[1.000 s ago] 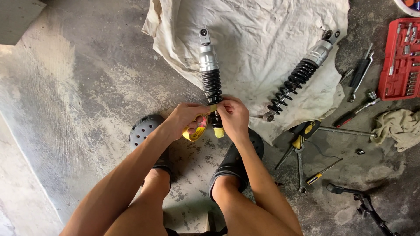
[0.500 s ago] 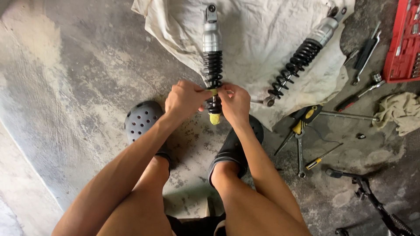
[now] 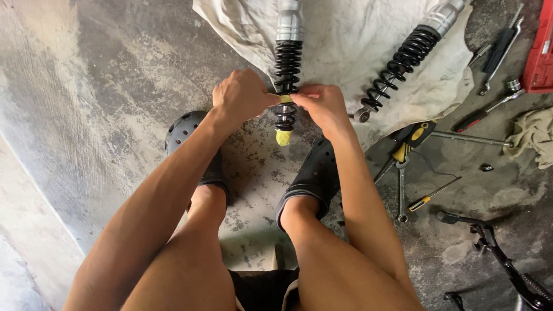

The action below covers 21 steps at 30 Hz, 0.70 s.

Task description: Applying yellow masking tape to the springs of motorcycle shock absorbers.

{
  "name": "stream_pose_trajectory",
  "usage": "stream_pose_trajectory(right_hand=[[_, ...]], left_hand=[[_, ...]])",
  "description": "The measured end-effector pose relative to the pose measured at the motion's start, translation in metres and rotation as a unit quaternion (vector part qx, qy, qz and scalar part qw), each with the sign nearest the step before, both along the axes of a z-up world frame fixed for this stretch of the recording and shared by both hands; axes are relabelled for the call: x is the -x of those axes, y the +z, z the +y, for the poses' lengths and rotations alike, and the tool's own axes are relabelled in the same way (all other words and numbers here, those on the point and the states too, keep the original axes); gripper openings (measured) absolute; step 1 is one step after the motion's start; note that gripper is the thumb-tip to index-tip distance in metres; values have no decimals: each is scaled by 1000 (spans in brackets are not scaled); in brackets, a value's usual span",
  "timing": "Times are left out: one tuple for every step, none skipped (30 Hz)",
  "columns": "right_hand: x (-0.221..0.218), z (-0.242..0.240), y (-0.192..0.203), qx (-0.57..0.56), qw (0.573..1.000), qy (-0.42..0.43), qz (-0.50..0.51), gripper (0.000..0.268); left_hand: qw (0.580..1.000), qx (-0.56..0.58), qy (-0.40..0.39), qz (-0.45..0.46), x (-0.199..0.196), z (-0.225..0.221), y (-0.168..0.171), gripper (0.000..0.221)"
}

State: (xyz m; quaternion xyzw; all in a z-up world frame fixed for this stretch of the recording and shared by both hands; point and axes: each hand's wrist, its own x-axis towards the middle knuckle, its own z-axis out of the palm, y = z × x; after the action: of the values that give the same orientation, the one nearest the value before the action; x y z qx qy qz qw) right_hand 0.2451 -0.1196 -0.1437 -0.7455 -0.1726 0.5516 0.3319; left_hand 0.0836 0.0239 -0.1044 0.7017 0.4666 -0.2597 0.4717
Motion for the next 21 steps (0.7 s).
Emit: stream_pose_trajectory(right_hand=[[0, 0, 0, 0, 1000, 0, 2, 22], [0, -1, 0, -5, 1000, -19, 22, 22], [0, -2, -1, -10, 998, -38, 41, 22], [4, -2, 2, -8, 998, -39, 42, 22], [7, -2, 4, -20, 999, -42, 16, 22], [9, -1, 6, -32, 998, -44, -13, 22], [12, -1, 8, -31, 998, -45, -14, 22], [16, -3, 9, -59, 993, -26, -95, 20], [21, -5, 10, -86, 981, -6, -175, 19], [27, -8, 7, -83, 982, -6, -172, 19], [34, -10, 4, -101, 977, -43, -184, 18], [39, -11, 2, -120, 970, -80, -196, 18], [43, -18, -7, -118, 971, -80, -194, 18], [45, -23, -17, -148, 974, -139, -100, 19], [47, -29, -25, -175, 965, -197, -5, 20], [46, -27, -23, -175, 965, -196, -4, 20], [45, -25, -21, -144, 968, -204, 16, 20], [44, -25, -17, -112, 970, -212, 35, 21], [39, -24, -13, -111, 970, -211, 35, 21], [32, -21, -10, -83, 979, -184, 26, 21], [25, -18, -6, -55, 986, -158, 18, 22]], left_hand=[[1000, 0, 0, 2, 0, -1, -5, 35], [1000, -2, 0, -5, 1, -1, -10, 32], [1000, -4, 1, -13, 1, -2, -15, 31], [1000, -2, 0, -12, -1, -1, -10, 31], [1000, -11, -25, 4, -3, 0, -5, 42], [998, -21, -51, 16, -8, 2, 0, 54], [998, -21, -51, 14, -9, 3, 0, 54], [998, -18, -54, 18, -8, 3, 0, 51], [998, -16, -58, 21, -8, 2, 0, 49], [998, -12, -58, 24, -6, -3, -6, 49], [996, -75, -55, -1, -4, -8, -11, 46], [989, -139, -53, -25, -2, -13, -17, 44], [989, -137, -53, -24, 0, -16, -11, 44], [988, -143, -45, -25, 0, -19, -6, 44], [988, -150, -36, -26, 0, -21, 0, 44], [988, -150, -35, -24, 1, -25, -3, 44], [983, -179, -27, -42, 3, -29, -5, 40], [976, -206, -19, -61, 3, -35, -8, 36], [977, -205, -18, -61, 5, -37, -6, 36], [978, -199, -23, -59, 4, -38, -4, 33], [979, -194, -28, -58, 2, -39, -3, 31]])
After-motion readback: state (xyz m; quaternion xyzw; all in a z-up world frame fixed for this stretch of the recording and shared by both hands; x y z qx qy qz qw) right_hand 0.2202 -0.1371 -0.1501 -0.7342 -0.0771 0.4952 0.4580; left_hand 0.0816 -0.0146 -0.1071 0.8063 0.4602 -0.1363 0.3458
